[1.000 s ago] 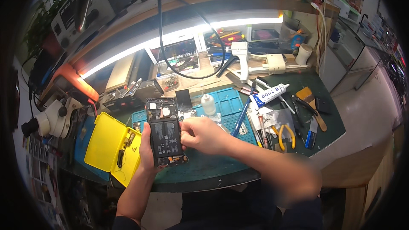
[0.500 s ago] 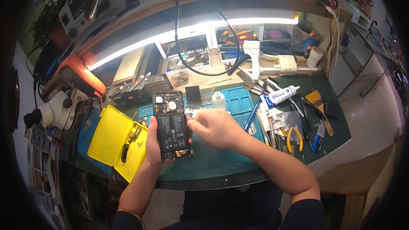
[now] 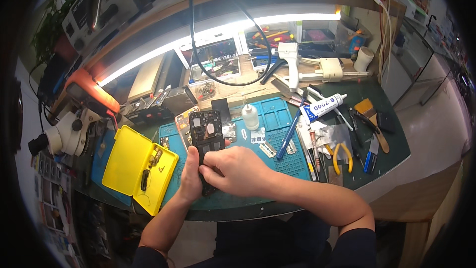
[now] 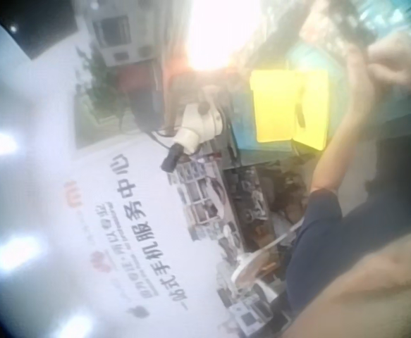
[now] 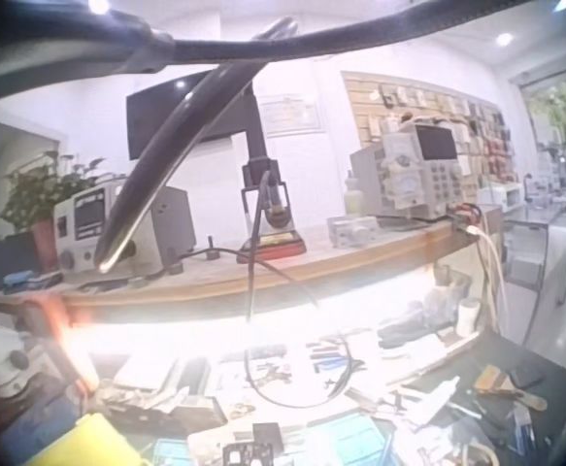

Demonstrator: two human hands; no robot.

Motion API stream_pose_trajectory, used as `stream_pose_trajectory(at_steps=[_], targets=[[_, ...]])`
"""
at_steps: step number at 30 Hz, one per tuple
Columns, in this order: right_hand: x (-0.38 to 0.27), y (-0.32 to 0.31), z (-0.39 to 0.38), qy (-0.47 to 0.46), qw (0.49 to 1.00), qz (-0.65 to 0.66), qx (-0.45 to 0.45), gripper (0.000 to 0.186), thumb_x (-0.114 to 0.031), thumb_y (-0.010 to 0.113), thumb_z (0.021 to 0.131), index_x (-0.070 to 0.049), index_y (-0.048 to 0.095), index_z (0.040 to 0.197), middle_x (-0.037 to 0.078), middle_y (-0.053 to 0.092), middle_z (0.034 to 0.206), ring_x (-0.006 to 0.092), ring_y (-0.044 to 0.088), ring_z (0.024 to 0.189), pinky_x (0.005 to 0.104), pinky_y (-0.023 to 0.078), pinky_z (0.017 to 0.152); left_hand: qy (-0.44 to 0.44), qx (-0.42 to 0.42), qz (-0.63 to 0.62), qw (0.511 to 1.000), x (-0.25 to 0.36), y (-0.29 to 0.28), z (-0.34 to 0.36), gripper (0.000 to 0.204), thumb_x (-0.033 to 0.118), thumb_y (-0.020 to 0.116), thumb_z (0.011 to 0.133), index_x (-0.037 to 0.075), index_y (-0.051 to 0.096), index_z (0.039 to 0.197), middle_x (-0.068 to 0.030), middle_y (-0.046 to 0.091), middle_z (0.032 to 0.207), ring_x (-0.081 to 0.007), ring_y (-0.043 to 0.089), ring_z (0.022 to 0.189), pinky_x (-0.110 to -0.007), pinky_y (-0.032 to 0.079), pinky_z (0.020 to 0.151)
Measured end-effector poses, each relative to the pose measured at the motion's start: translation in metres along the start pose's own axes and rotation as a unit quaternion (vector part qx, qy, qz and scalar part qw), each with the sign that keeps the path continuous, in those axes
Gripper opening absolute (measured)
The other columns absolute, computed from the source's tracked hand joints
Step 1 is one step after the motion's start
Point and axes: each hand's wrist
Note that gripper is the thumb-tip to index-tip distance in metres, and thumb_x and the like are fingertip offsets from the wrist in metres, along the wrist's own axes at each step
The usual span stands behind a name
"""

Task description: The person applies adhesive to a smartphone chassis and carefully places a battery into the device. They then peel off protective film from a metal shield and position it inside the phone, followed by handling a small black component.

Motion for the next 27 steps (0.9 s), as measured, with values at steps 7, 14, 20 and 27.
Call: stream_pose_trajectory(at_steps=[7,14,20,27], targets=[[-0.0051,0.0102,-0.0046,-0.03,0.997,0.0,0.07,0.022,-0.016,0.068,0.084,-0.006,0.059,0.067,0.007,0.057,0.056,0.0217,0.059,0.051,0.0341,0.047,0.049,0.042,0.015,0.058,0.997,-0.0031,0.0002,-0.0026,0.061,0.052,0.031,0.106,0.0,0.044,0.136,-0.0122,0.057,0.126,-0.0173,0.06,0.106,-0.033,0.052,0.09],[-0.0078,0.0087,-0.0053,-0.041,0.995,0.004,0.086,0.021,-0.014,0.068,0.082,-0.005,0.058,0.065,0.007,0.057,0.056,0.0216,0.058,0.049,0.0335,0.047,0.048,0.042,0.021,0.088,0.995,-0.0019,0.0017,-0.003,0.062,0.053,0.032,0.106,0.0,0.043,0.136,-0.0119,0.058,0.125,-0.0165,0.06,0.105,-0.032,0.05,0.09],[-0.008,0.009,-0.0065,-0.046,0.995,0.017,0.09,0.023,-0.012,0.068,0.082,-0.005,0.056,0.064,0.007,0.056,0.055,0.0217,0.056,0.048,0.0333,0.046,0.046,0.041,0.02,0.125,0.991,-0.0017,-0.002,-0.005,0.064,0.053,0.03,0.106,-0.001,0.043,0.137,-0.0118,0.058,0.123,-0.0163,0.059,0.105,-0.031,0.05,0.089],[-0.0078,0.0092,-0.0048,-0.06,0.993,0.014,0.098,0.024,-0.011,0.068,0.081,-0.004,0.055,0.063,0.007,0.055,0.056,0.021,0.056,0.047,0.033,0.045,0.045,0.064,0.031,0.146,0.987,-0.0012,-0.0023,-0.0047,0.064,0.054,0.029,0.106,0.0,0.043,0.137,-0.0113,0.058,0.123,-0.0161,0.058,0.105,-0.031,0.05,0.089]])
Point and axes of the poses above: each hand's wrist, its own z-axis towards the middle knuckle, its own y-axis out of the palm, x = y × z
